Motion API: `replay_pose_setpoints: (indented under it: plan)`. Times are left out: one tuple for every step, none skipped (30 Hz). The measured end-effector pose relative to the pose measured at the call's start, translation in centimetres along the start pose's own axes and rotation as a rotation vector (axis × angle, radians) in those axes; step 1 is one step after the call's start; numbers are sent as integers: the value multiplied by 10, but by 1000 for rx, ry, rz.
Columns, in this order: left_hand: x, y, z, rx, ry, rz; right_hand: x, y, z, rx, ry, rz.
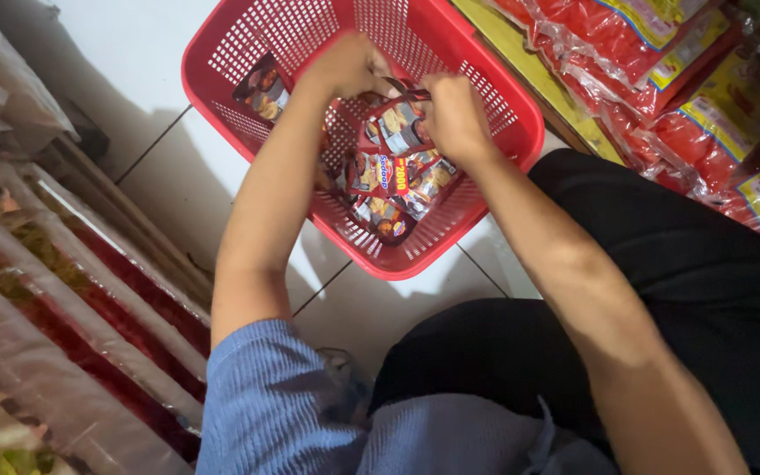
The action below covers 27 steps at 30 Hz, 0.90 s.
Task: The person sits on the floor and transfers packets of ABC Kecap Manis and Sedaap seasoning from a red basket onto a low shelf. They pick up the packets one by one or in small groups and arrange them in neat rows on the shelf.
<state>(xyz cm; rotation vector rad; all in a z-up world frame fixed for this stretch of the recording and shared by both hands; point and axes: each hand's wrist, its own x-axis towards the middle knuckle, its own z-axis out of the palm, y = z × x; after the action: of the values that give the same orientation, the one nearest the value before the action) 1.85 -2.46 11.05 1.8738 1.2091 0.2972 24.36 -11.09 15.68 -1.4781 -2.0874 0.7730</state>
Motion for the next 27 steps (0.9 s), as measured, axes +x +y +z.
replay_pose_setpoints:
  plan:
    - [-2, 5, -2, -37, -10, -21, 1, 1, 1, 34, -8, 10]
    - [-3, 8, -4, -74, -16, -43, 2, 3, 1, 66, -2, 6]
    - [-4, 11, -6, -110, -22, -65, 2, 5, 2, 98, 5, 2]
    - [-4, 13, -6, -177, -52, -65, 3, 7, 4, 130, 11, -3]
    - [-2, 14, -5, -244, -82, -66, 4, 8, 5, 106, 33, -42]
    - [-1, 14, -6, -311, -112, -67, 6, 10, 4, 84, 54, -82]
    - [-1, 14, -5, -309, -141, -37, 7, 11, 4, 61, 76, -121]
    - [0, 14, -5, -306, -170, -5, 7, 12, 4, 109, 79, -124]
    - [0, 14, -4, -303, -199, 27, 7, 11, 4, 158, 82, -127]
    - [1, 15, -4, -295, -202, 31, 7, 12, 3, 207, 85, -128]
    - [1, 16, -3, -287, -205, 35, 7, 12, 2, 199, 61, -112]
    - [-1, 19, -2, -280, -208, 38, 7, 12, 2, 192, 37, -96]
    - [-2, 22, -2, -295, -201, 3, 7, 12, 2, 186, 12, -79]
    - [-3, 25, -3, -308, -194, -32, 6, 12, 2, 155, 15, -82]
    - [-4, 29, -4, -322, -187, -68, 5, 12, 2, 124, 17, -85]
    - [-6, 33, -5, -294, -160, -58, 4, 11, 2, 94, 19, -89]
    - [-8, 35, -6, -267, -133, -48, 4, 10, 1, 71, 9, -73]
    - [-9, 37, -6, -240, -105, -40, 4, 9, 0, 49, -2, -56]
    - [-9, 38, -7, -158, -51, -30, 4, 8, -1, 28, -12, -40]
    - [-10, 36, -8, -77, 4, -22, 3, 7, -1, 6, -43, -19]
    - [-10, 33, -9, 5, 59, -14, 4, 6, -1, -16, -74, 1]
    - [-11, 27, -8, 77, 14, -59, 4, 5, -1, -39, -106, 21]
    - [-11, 20, -9, 150, -32, -104, 3, 5, 1, -62, -116, 14]
    - [-10, 11, -7, 220, -78, -147, 3, 7, 1, -87, -125, 9]
    - [-7, 4, -1, 253, -110, -145, 4, 8, 2, -112, -135, 4]
    - [-4, -2, 9, 286, -142, -143, 4, 10, 4, -115, -143, 11]
    - [-2, -7, 16, 319, -174, -140, 5, 12, 5, -117, -150, 18]
